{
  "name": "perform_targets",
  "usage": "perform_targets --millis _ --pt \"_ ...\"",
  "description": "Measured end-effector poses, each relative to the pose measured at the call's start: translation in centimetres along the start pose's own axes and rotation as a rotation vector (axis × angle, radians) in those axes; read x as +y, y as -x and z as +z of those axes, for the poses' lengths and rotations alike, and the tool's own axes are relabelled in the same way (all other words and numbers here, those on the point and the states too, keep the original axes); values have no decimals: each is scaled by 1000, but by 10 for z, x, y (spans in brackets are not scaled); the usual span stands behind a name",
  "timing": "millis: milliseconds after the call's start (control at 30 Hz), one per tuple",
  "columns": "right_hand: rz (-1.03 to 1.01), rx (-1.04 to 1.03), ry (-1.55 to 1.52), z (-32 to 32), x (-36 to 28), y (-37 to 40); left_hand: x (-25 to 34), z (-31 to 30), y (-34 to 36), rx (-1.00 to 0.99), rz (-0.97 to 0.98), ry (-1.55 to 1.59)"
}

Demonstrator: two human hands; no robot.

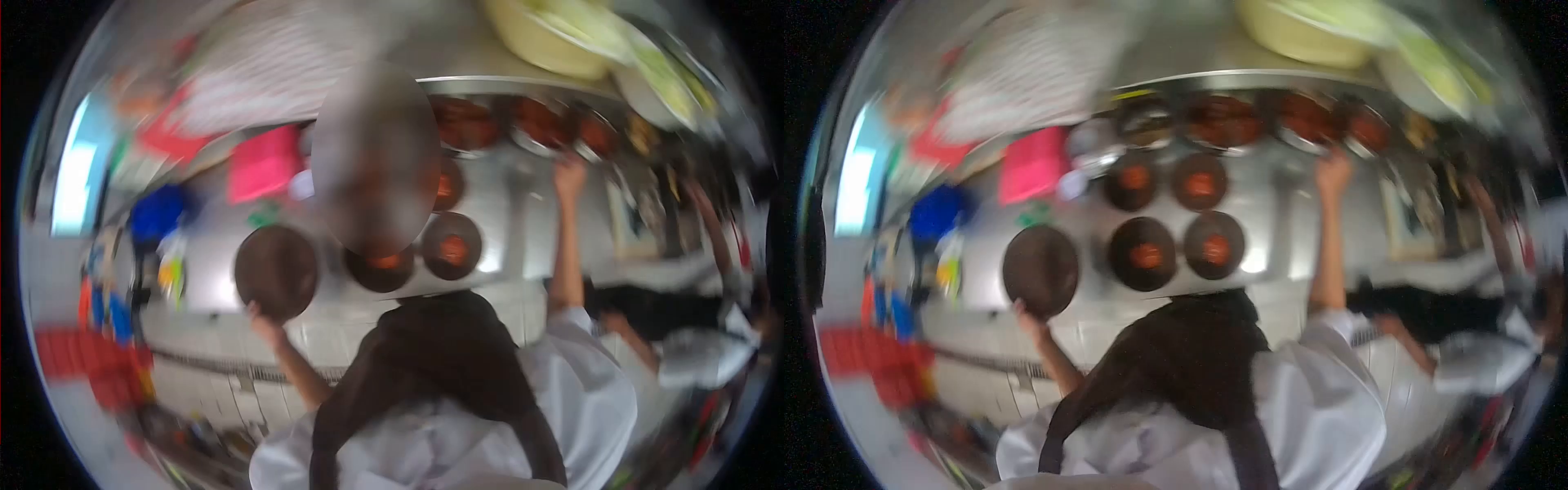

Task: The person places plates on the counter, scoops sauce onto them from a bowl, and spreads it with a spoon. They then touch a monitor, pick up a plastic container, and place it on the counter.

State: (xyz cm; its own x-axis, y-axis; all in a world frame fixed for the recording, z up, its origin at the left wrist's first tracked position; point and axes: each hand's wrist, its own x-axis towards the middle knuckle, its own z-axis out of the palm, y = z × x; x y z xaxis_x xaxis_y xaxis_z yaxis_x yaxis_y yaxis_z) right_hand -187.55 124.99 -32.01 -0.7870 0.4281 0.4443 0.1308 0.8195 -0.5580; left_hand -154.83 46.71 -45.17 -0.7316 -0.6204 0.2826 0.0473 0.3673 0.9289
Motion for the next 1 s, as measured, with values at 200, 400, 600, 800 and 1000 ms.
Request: perform_targets --millis 200,400,600,800,1000 --pt "205 84 210 -30 -19 -56 233 113 -9 165 -603 504" --pt "217 -411 415 1 18 -85 272 222 -15 -98 -627 667" --pt "1 -263 408 -4 20 -103 314 351 -10 -210 -588 654" --pt "-191 -294 285 15 18 -117 326 463 -18 -372 -535 618" --pt "434 -414 -499 46 28 -105 357 553 -39 -365 -489 562"
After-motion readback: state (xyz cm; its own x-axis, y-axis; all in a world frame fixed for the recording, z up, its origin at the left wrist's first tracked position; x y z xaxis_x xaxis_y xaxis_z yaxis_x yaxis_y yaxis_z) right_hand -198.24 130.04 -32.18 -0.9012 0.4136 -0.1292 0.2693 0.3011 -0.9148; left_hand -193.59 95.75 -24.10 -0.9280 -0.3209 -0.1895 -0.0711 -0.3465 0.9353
